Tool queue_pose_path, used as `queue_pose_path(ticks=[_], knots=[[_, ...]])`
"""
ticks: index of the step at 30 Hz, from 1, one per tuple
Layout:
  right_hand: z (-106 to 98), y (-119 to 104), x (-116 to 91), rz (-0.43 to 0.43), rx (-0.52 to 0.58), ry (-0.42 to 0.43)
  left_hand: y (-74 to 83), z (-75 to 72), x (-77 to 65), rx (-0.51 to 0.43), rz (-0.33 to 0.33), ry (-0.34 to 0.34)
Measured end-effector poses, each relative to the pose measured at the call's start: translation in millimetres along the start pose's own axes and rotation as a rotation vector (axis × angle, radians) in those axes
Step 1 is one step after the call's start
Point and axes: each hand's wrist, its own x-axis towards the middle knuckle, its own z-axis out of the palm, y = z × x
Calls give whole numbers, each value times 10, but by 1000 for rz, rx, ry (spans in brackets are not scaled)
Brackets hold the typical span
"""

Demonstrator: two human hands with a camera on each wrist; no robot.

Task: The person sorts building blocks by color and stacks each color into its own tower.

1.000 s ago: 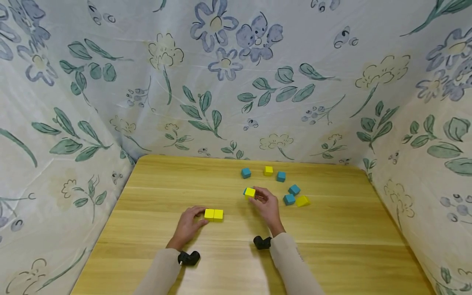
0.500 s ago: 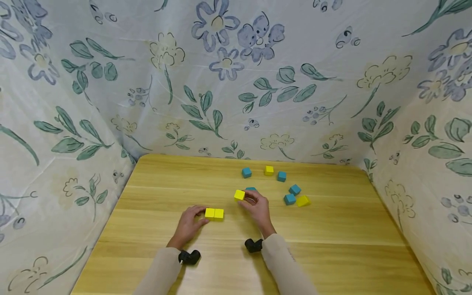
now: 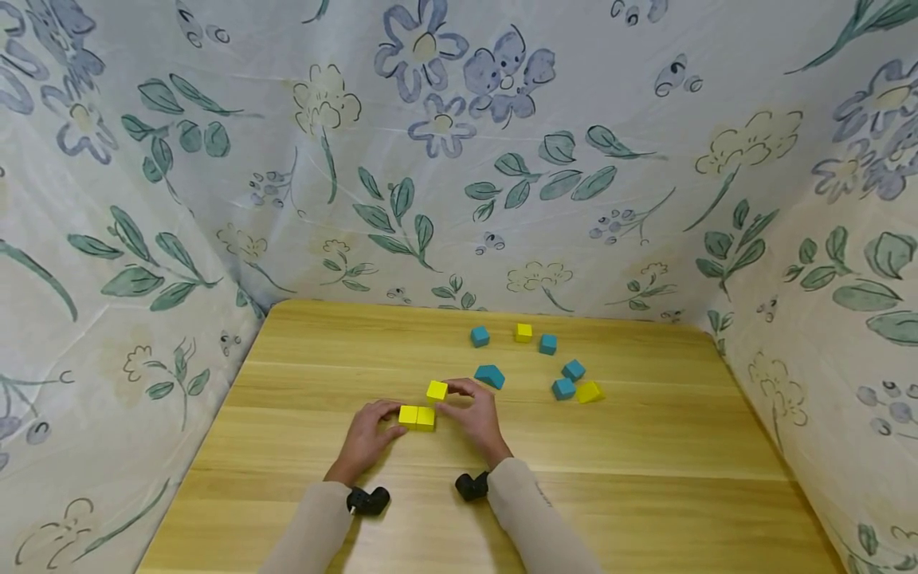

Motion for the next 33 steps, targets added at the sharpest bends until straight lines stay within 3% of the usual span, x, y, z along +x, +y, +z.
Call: queue_pose_path(ticks=[5, 11, 20, 33], knots=[[97, -25, -21, 5, -19, -46, -6, 3, 2, 10, -13, -9], [150, -290, -86, -35, -28, -92, -14, 0, 0, 4, -16, -15], [310, 3, -61, 39, -16, -157, -30, 8, 7, 10, 30, 3], [366, -4, -38, 77, -47, -218, -12, -3, 3, 23, 7, -7]])
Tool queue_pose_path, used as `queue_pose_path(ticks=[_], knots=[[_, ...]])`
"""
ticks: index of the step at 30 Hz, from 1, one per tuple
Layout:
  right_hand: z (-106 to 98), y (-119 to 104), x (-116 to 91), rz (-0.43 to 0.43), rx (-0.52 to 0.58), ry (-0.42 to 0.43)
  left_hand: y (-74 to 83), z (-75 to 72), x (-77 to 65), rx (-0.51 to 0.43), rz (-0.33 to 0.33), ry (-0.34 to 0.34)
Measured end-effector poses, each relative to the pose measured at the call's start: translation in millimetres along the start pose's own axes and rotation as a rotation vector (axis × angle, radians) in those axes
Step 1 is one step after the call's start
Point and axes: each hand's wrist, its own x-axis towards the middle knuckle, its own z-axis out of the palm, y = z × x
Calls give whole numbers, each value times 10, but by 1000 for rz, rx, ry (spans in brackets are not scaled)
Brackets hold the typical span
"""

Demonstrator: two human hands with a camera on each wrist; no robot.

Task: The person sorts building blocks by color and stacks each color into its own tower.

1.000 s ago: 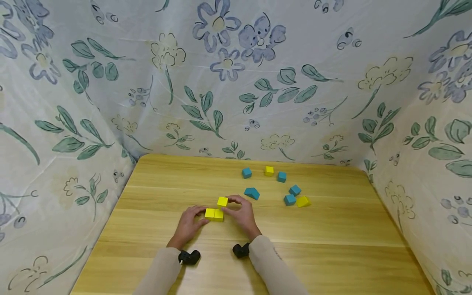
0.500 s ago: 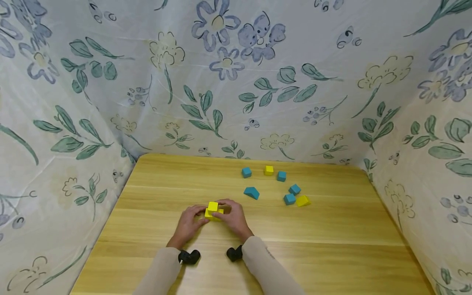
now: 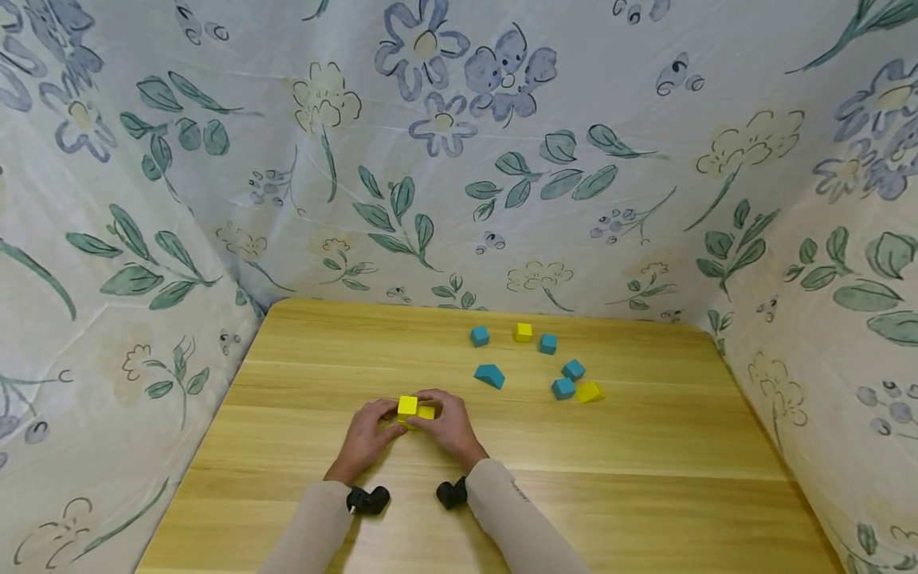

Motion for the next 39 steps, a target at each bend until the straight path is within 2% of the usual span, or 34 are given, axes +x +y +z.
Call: queue_pose_path(ticks=[7, 14, 21, 29, 34, 39], knots=[[13, 5, 13, -39, -79, -14, -12, 5, -6, 25, 33, 13], [13, 1, 13, -20, -123, -29, -3, 1, 3, 19, 19, 2], [9, 11, 11, -47, -150, -30, -8, -1, 5, 14, 17, -7], [12, 22, 7, -43, -162, -34, 8, -8, 3, 8, 18, 4], [15, 25, 12, -30, -160, -35, 15, -6, 4, -5, -14, -10], [-5, 45, -2, 18, -117, -64, 11, 0, -6, 4, -3, -4]])
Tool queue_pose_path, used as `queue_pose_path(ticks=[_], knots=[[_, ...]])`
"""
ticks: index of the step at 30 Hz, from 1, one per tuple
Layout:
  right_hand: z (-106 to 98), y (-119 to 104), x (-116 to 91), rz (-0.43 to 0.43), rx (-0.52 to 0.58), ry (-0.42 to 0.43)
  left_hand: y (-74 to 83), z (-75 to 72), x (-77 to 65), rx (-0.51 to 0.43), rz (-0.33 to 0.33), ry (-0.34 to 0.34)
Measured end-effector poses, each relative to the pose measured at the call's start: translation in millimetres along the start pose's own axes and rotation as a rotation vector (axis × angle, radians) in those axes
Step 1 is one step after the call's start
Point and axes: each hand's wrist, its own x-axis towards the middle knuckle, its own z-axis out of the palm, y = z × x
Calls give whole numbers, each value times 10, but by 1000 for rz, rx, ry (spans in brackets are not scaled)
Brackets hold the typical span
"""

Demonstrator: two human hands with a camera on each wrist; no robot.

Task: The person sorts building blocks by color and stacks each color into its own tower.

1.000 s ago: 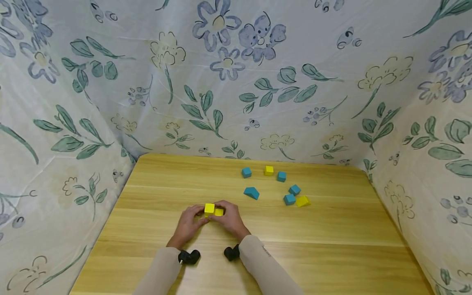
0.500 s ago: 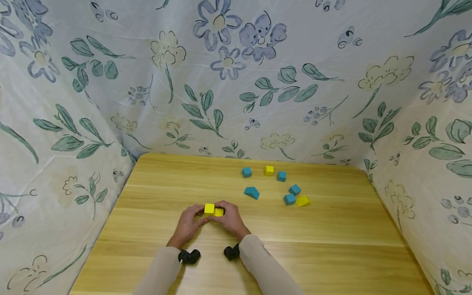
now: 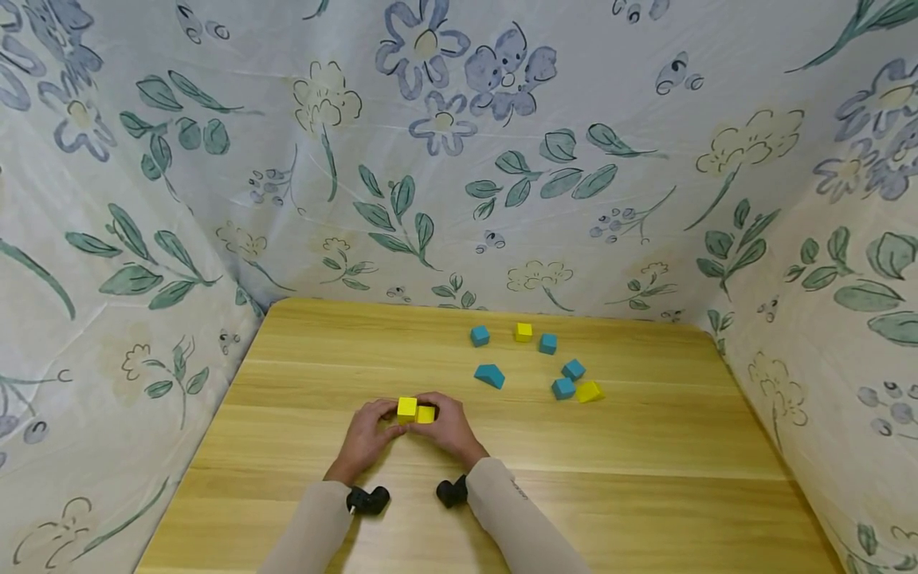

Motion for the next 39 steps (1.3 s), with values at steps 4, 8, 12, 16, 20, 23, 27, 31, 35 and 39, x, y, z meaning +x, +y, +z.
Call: queue_pose_path(ticks=[4, 8, 12, 16, 20, 23, 27, 31, 35, 39], knots=[[-91, 44, -48, 23, 92, -42, -6, -2, -5, -3, 8, 8], [-282, 165, -129, 14, 216, -41, -10, -6, -6, -7, -2, 11], [-500, 337, -230, 35, 363, 40, -15, -11, -10, -3, -12, 11], [-707, 467, -288, 91, 480, 226, -18, -15, -14, -8, -5, 13], [-914, 575, -221, 127, 499, 396, -26, -13, -18, 0, 13, 15], [-1068, 650, -114, 160, 470, 468, -32, -8, -15, 0, 17, 16], [-1242, 753, 51, 174, 433, 498, -44, 1, -9, -13, 9, 14], [-1379, 841, 212, 182, 382, 465, -59, 11, -7, -9, 13, 15], [-1489, 883, 358, 215, 351, 437, -59, 13, -7, -14, 24, 19], [-1586, 871, 458, 270, 364, 410, -47, 15, -15, 7, 43, 30]])
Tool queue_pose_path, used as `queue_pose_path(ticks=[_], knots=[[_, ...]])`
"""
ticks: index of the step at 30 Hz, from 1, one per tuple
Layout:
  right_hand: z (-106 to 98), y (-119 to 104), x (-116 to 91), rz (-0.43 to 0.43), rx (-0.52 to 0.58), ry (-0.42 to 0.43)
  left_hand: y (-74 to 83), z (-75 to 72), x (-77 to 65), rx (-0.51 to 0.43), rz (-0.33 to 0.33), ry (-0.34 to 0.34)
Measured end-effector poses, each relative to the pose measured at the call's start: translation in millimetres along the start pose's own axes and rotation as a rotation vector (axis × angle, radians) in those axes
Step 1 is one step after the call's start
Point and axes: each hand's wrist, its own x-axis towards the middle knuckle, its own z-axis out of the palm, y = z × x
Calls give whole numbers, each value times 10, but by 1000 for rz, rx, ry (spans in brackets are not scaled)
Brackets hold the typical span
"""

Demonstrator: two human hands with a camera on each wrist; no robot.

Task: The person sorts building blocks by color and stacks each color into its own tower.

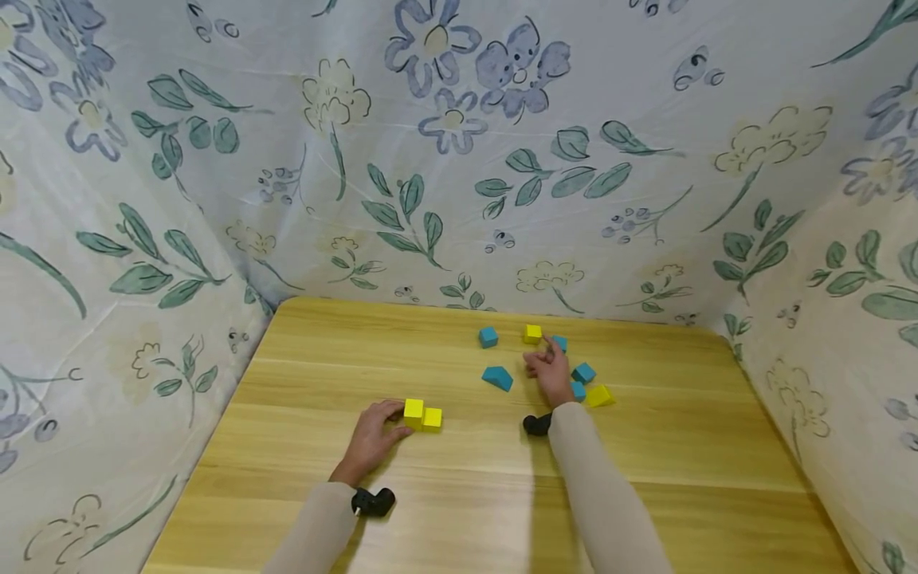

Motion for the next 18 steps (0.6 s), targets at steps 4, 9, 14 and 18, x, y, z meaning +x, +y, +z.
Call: queue_pose_path(ticks=[4, 9, 14, 18], knots=[[-31, -52, 102, 66, 10, -34, -4, 7, -14, 7, -9, -4], [-66, -80, 221, 117, 61, -74, -13, 16, -16, 12, -10, -2], [-59, -107, 330, 153, 41, -104, -3, 4, 8, 5, -18, -1], [-46, -134, 379, 186, 16, -110, 1, 3, 17, -5, -25, 1]])
